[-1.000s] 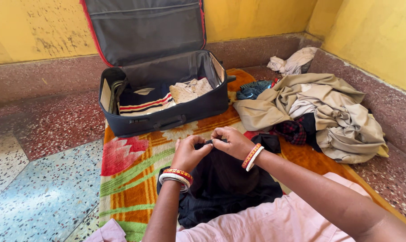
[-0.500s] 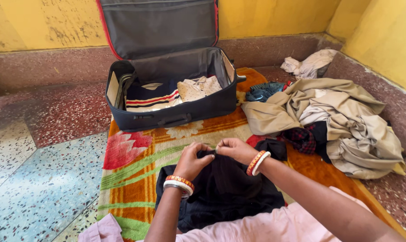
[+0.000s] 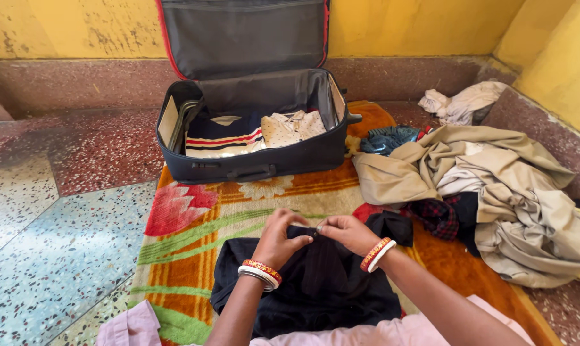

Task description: The person folds a dark striped shirt on a patterned mat, then places it into an open suitcase. The person then picks up a beige shirt from a pile of clothes and begins to fold it.

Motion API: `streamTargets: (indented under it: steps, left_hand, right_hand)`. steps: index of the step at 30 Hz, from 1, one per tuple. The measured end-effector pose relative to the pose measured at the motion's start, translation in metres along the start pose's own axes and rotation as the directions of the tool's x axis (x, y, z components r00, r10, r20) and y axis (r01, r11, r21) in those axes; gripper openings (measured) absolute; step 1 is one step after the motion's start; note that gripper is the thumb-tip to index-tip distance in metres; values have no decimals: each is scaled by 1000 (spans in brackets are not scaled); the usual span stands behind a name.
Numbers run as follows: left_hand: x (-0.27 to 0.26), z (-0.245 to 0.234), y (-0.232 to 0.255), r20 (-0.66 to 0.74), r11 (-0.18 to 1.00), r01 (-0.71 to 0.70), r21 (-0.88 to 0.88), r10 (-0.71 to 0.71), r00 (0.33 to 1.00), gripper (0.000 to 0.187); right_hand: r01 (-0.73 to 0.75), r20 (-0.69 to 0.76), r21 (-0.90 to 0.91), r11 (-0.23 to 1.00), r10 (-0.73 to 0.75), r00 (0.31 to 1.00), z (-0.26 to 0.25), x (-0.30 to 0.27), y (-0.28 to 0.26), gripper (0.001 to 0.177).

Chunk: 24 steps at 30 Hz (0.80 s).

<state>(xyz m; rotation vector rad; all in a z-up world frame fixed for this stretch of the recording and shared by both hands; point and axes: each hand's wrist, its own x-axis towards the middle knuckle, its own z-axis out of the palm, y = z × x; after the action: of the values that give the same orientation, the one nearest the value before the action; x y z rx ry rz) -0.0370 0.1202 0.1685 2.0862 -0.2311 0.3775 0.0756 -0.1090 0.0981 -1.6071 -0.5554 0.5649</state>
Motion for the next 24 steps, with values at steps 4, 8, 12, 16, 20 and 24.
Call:
streamTargets:
  steps: [4,8,12,16,20,24]
  left_hand:
    - [3,2,-16,-87,933,268,239,-254,963,75]
    - [-6,10,-48,22,833,511,213,-527,850,59]
    - [5,21,-68,-126,849,525,-56,-528,840,32]
    - [56,-22,-61,-404,935,112,-336,-250,880,21]
    - [91,-64,-16,-290,884,-68,-463,-78,954,20]
    - [103,-82,28,-281,774,-247,-584,93,955,16]
  right_hand:
    - [76,-220,-12,997,-77,972,-17,-3,-1,21]
    - [98,-311,-22,995,-100,945,-33,-10,-8,22]
    - [134,-321,-2,991,-128,938,-34,-20,-19,22]
    - [86,-27,-40,996,-87,996,-31,-38,-24,25]
    - [38,-93,-136,990,-51,994,-36,-36,-24,31]
    - [-9,-166,-518,856,-91,982,-46,-30,-3,54]
